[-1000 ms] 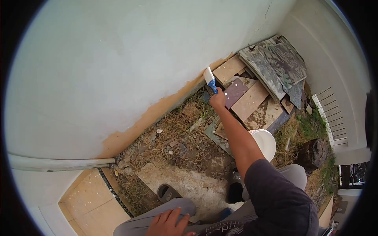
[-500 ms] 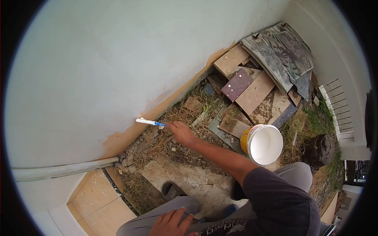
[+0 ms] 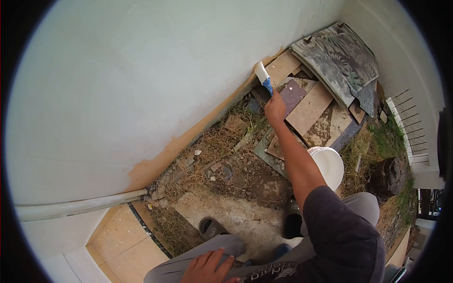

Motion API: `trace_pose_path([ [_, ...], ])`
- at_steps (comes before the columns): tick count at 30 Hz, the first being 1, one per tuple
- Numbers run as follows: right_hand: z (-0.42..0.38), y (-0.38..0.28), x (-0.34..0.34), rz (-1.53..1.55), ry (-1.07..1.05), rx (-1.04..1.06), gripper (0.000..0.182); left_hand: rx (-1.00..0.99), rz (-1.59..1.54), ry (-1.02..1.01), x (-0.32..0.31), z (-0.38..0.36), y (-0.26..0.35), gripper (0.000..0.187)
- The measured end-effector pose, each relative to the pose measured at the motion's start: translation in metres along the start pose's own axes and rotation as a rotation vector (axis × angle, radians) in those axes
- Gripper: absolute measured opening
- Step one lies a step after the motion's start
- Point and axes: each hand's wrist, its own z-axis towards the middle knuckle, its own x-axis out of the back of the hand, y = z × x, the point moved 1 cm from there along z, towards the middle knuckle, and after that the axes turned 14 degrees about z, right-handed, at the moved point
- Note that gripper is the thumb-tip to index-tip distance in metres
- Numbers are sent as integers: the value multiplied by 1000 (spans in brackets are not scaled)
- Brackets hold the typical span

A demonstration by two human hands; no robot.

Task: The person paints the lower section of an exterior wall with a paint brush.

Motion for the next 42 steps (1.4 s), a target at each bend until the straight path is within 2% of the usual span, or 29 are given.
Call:
trace_pose_path([
  [3,-8,-26,-4,-27,-43,-33,39,2,-15,-27,2,1,2,51],
  [7,-81,-89,-27,191,-205,17,47,-28,-17,13,2,3,5,51],
  [12,-178,-176,-19,487,-560,71,52,-23,-7,17,1,5,10,51],
  [14,-207,-193,-21,524,-710,143,53,-28,2,15,2,6,14,50],
  [17,-237,-217,-30,482,-960,445,50,-34,-6,10,6,6,16,49],
  [20,-240,-236,-41,467,-1140,518,46,-26,-7,20,9,6,16,48],
  [22,-222,-226,-48,459,-983,343,45,-21,1,26,9,3,14,48],
  [28,-123,-133,-13,261,-607,183,42,-44,-4,34,1,-8,4,50],
  [30,-103,-104,-11,256,-410,217,41,-53,-15,32,0,-11,1,51],
  [32,-86,-89,-6,155,-351,56,40,-37,-13,36,-2,-14,-2,51],
  [35,-79,-88,-9,118,-236,-62,40,-24,-24,42,-4,-19,-4,51],
  [36,-87,-94,-17,187,-215,-30,41,-23,-32,44,-4,-20,-4,51],
  [38,-118,-124,-30,305,-316,68,44,-46,-28,55,-5,-21,-3,51],
  [39,-145,-143,-38,355,-320,170,47,-58,-21,63,-4,-21,-4,51],
  [40,-167,-165,-40,442,-410,129,47,-66,-18,66,-4,-21,-3,51],
  [42,-209,-200,-38,579,-567,261,52,-80,-10,64,-2,-21,-1,51],
])
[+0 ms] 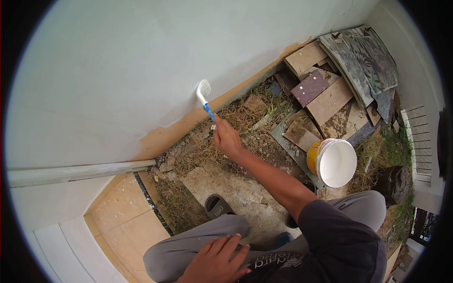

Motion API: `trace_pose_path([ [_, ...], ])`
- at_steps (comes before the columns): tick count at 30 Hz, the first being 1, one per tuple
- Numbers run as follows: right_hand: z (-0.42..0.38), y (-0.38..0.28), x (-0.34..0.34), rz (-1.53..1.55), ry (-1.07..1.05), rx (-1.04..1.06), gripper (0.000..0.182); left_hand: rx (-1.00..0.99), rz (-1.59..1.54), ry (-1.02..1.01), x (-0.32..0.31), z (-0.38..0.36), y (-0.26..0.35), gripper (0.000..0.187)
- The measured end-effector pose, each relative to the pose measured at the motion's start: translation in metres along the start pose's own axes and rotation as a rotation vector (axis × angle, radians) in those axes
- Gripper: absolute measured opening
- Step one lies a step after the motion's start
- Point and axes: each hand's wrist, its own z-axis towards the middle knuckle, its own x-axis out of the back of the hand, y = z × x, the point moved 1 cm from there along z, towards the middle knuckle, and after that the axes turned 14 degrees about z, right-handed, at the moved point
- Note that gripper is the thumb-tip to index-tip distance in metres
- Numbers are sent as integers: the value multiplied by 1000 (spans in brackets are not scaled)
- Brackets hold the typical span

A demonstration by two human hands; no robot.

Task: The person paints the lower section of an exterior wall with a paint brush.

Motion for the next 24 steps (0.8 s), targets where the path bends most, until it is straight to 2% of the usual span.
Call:
trace_pose_path([
  [2,-7,-24,-30,-3,-259,35,52,-2,-2,3,-1,1,2,51],
  [4,0,-38,-52,-70,-393,89,52,7,-8,-9,-1,2,4,51],
  [8,16,-38,-34,-69,-598,210,49,39,-13,-23,2,2,4,52],
  [11,33,-6,3,-150,-457,121,48,34,-22,-31,-1,3,2,52],
  [15,51,48,100,-282,-206,15,39,40,-60,-30,-1,4,-2,53],
  [21,74,136,221,-465,298,-149,35,60,-53,-95,-8,6,-9,52],
  [24,96,148,260,-522,439,-107,35,65,-65,-102,-6,10,-11,51],
])
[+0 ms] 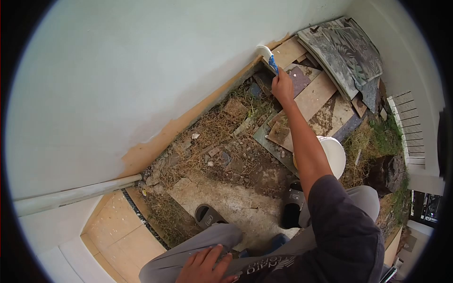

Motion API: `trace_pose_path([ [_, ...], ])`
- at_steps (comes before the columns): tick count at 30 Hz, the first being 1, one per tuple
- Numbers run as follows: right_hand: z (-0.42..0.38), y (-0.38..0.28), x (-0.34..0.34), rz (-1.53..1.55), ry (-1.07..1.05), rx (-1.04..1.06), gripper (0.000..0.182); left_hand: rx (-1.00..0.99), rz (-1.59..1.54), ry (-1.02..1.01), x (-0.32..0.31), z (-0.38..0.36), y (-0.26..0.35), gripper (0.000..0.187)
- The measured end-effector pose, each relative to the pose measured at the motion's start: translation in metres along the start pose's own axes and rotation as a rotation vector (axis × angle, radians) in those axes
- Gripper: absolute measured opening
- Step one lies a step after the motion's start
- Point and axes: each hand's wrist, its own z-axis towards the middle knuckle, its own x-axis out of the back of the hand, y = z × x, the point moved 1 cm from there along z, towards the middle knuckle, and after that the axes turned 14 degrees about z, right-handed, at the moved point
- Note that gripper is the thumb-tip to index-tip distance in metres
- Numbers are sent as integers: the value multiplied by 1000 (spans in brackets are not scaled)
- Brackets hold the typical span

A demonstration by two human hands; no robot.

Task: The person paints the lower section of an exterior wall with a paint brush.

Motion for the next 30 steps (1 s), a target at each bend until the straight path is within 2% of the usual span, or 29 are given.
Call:
trace_pose_path([
  [4,29,15,3,-77,215,-230,29,45,-36,-12,6,5,3,52],
  [7,47,23,5,-38,219,-311,32,61,-27,-27,7,8,3,52],
  [10,42,17,-11,80,-4,-216,33,53,-15,-23,4,10,2,51],
  [12,17,-5,-23,162,-64,-196,30,48,2,-34,3,13,3,51],
  [13,-5,-5,-36,202,-28,-49,33,45,1,-39,3,14,3,50],
  [14,-30,-9,-41,280,-92,-41,38,40,1,-43,4,16,4,50],
  [17,-64,-27,-21,329,-299,-9,37,35,7,-63,4,22,4,50],
  [20,-27,10,10,265,-223,-7,34,53,6,-49,-1,21,4,50],
  [22,17,28,30,198,-41,-95,32,70,17,-62,-2,21,3,51],
  [24,70,60,38,74,-58,-160,32,85,47,-110,-1,23,1,52],
  [26,112,76,46,-86,-51,-129,33,83,59,-114,-8,22,-3,52],
  [29,143,80,57,-193,5,-328,27,101,64,-118,-10,25,-5,52],
  [30,151,82,56,-140,63,-367,25,111,65,-118,-9,27,-5,51],
])
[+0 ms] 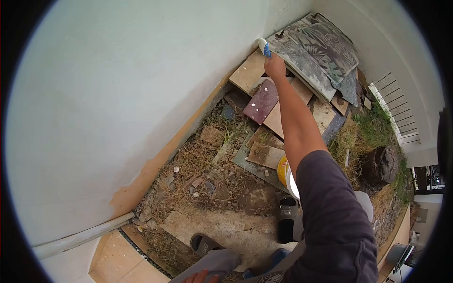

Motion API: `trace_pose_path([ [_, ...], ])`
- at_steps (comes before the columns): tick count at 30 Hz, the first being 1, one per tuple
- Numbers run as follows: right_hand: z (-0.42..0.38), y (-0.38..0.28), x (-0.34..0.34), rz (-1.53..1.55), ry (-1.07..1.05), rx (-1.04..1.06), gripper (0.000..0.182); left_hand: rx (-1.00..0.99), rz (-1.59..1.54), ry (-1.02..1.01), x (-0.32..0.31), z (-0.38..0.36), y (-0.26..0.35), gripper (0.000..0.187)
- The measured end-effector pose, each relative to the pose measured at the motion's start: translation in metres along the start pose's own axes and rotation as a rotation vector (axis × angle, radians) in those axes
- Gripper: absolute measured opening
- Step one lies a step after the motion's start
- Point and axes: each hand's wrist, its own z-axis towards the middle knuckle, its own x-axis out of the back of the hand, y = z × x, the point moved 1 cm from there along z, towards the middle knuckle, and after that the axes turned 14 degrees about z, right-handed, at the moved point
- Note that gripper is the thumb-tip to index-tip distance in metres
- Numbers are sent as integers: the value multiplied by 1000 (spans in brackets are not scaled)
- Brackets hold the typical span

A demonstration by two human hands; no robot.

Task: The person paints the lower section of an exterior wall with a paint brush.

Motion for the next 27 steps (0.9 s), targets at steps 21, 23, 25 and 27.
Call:
trace_pose_path([
  [21,-238,-59,-79,381,-270,193,36,-63,46,110,26,10,27,52],
  [23,-272,-63,-81,372,-411,233,38,-89,28,107,26,7,33,52],
  [25,-301,-61,-82,353,-678,340,39,-109,24,116,29,6,37,52],
  [27,-333,-69,-76,298,-1008,433,40,-119,33,137,33,5,38,51],
])
